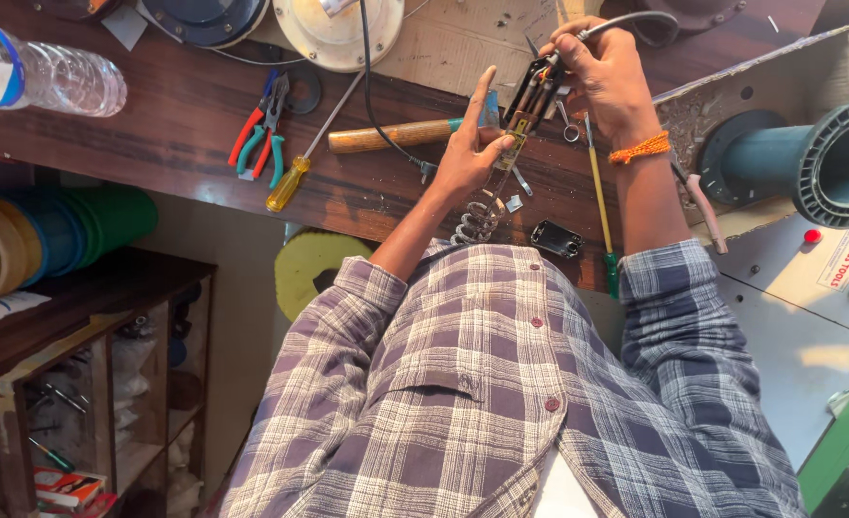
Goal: The person repairs an electric heating tool at a workbench. They unscrew the handle with a screwdriver, pull out the coiled heating element, cut and reattach the power cord wires, reseat the element into the handle, and tighten the housing back together by hand.
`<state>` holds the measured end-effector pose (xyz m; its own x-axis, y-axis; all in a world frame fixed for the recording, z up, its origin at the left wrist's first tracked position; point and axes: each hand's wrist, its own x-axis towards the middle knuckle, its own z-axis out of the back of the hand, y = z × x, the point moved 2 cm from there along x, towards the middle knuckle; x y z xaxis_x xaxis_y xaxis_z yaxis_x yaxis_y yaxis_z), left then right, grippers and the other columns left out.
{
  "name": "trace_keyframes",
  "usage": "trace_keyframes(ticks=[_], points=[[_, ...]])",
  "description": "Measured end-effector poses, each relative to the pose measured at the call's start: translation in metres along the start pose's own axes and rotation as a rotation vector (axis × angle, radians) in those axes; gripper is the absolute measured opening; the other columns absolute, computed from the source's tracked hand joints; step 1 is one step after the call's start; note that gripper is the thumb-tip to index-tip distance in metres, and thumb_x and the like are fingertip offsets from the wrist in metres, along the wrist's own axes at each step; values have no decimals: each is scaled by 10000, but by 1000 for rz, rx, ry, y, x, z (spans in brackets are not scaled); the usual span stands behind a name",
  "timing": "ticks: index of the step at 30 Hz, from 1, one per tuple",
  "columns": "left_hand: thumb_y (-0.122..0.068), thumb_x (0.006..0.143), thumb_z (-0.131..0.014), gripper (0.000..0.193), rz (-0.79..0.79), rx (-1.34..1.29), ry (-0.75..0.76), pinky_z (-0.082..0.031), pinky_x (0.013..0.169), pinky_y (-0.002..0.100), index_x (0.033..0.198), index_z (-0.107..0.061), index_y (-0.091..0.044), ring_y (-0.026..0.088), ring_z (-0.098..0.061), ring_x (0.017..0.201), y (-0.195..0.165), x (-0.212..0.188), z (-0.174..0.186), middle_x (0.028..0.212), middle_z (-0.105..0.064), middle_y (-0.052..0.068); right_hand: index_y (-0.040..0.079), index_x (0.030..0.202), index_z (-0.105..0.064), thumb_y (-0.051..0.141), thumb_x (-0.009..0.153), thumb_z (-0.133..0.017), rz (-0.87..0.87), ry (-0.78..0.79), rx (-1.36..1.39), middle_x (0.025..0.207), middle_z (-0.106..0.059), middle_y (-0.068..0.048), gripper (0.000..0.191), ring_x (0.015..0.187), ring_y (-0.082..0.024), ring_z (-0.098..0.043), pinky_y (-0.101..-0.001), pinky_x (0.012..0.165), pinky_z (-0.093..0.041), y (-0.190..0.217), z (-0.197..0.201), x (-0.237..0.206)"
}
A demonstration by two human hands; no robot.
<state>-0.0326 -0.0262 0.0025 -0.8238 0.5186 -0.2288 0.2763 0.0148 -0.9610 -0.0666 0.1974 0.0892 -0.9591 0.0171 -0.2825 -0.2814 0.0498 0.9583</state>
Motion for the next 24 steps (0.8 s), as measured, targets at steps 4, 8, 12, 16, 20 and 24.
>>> trace_keyframes(ticks=[4,8,12,16,20,24], points=[[-175,1020,-747,653,-97,-81,116,-507,988,308,1584,-419,-163,121,-623,1047,-7,22,11,1103,-714,119,-11,1196,-627,205,1082,-709,31,123,-70,1095,-748,-92,258,926,-131,-741,-253,693,-595,17,1,1],[-191,992,-712,578,-195,-131,51,-541,1032,313,1518,-506,-71,124,-676,1143,-22,47,16,1233,-726,65,-11,1189,-646,166,1041,-694,-31,127,-183,1078,-753,-81,235,882,-119,-733,-252,662,-599,35,1,-1],[-137,970,-696,608,-185,-319,169,-584,942,310,1530,-475,-54,134,-681,1079,-39,60,4,1224,-717,80,-16,1186,-665,151,1009,-707,-64,115,-207,1029,-741,-73,247,831,-115,-724,-259,599,-572,44,-5,-4],[-125,970,-699,551,-136,-328,104,-544,750,286,1495,-563,-25,119,-620,890,-43,55,-6,1086,-666,81,-41,1190,-665,127,991,-796,80,97,-161,1020,-731,-66,291,896,-109,-731,-249,741,-619,43,-13,0],[-187,990,-711,416,-113,-285,-32,-557,785,245,1357,-683,6,84,-669,913,-47,49,-3,1081,-757,67,-39,1156,-686,148,997,-833,163,31,-270,949,-704,-52,286,842,-105,-691,-254,703,-575,40,-17,1],[-211,962,-730,412,-122,-234,-43,-558,756,237,1313,-692,3,66,-668,885,-59,43,0,1025,-760,40,-19,1120,-705,148,997,-782,175,59,-388,916,-712,-44,221,836,-106,-734,-249,734,-620,52,-22,-2]])
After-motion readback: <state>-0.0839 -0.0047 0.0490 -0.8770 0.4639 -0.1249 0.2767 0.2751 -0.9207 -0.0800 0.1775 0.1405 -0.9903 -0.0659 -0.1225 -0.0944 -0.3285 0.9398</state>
